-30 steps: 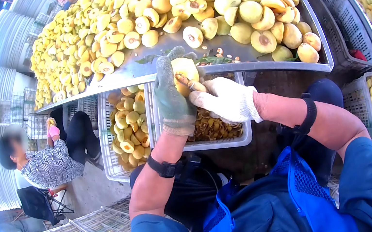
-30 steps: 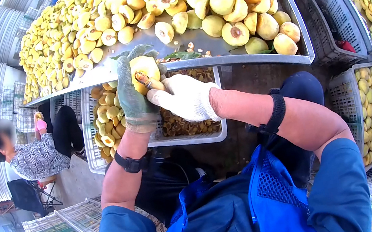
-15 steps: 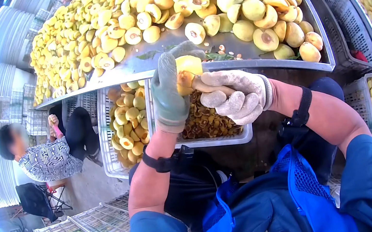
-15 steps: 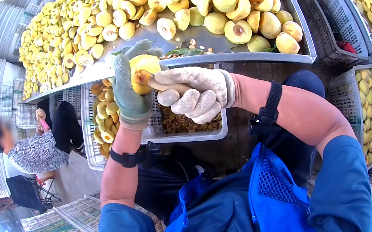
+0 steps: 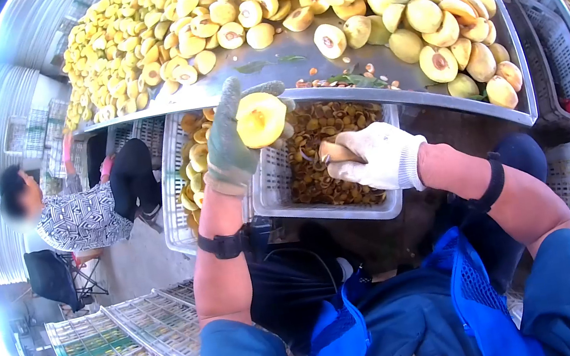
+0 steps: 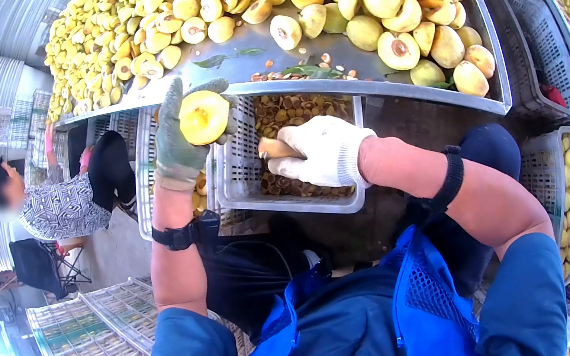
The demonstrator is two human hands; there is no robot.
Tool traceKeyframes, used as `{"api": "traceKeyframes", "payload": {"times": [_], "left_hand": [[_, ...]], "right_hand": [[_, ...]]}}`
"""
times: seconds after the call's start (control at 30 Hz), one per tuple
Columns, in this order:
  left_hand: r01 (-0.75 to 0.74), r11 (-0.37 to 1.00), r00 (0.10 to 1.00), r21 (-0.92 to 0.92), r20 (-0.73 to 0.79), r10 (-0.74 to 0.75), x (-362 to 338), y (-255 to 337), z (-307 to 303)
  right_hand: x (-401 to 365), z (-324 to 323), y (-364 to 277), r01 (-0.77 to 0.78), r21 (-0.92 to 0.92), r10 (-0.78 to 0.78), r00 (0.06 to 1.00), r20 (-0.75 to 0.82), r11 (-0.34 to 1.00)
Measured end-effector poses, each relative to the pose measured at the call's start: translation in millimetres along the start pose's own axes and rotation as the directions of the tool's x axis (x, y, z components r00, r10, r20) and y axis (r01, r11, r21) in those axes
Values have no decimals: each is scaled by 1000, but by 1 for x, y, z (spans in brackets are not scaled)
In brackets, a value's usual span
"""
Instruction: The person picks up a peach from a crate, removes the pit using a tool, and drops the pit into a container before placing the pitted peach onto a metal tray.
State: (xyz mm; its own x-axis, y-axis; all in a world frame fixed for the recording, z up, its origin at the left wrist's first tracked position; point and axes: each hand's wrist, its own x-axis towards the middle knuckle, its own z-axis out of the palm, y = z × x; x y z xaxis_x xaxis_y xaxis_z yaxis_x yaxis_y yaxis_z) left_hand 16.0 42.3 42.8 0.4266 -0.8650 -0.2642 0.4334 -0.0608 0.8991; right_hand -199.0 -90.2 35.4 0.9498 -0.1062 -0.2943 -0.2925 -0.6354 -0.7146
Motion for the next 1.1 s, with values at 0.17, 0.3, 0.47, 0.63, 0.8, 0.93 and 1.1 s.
{"api": "traceKeyframes", "payload": {"times": [0.17, 0.3, 0.47, 0.63, 0.8, 0.93, 1.1], "left_hand": [[-182, 981, 963, 68, 216, 163, -6, -12, 9], [-20, 994, 936, -108, 348, 57, 12, -29, 2], [-484, 827, 833, 287, 441, 334, 10, -42, 1], [-41, 998, 966, -54, 253, 53, 15, -34, 4], [-521, 786, 841, 334, 361, 404, 5, -45, 12], [-499, 795, 866, 345, 239, 440, 13, -55, 9], [-549, 671, 836, 499, 327, 441, 16, -60, -8]], "right_hand": [[-1, 6, -1, 152, 61, -124, 937, -327, 987], [3, 6, 5, 175, -73, -189, 874, -448, 982], [7, 5, 9, 43, -169, -112, 898, -426, 985], [9, 4, 10, 9, -201, -92, 909, -407, 979], [12, 2, 15, -10, -204, -81, 898, -432, 979], [11, -2, 10, -30, -177, -50, 901, -431, 984], [13, 4, 15, 0, -174, -87, 866, -493, 985]]}}
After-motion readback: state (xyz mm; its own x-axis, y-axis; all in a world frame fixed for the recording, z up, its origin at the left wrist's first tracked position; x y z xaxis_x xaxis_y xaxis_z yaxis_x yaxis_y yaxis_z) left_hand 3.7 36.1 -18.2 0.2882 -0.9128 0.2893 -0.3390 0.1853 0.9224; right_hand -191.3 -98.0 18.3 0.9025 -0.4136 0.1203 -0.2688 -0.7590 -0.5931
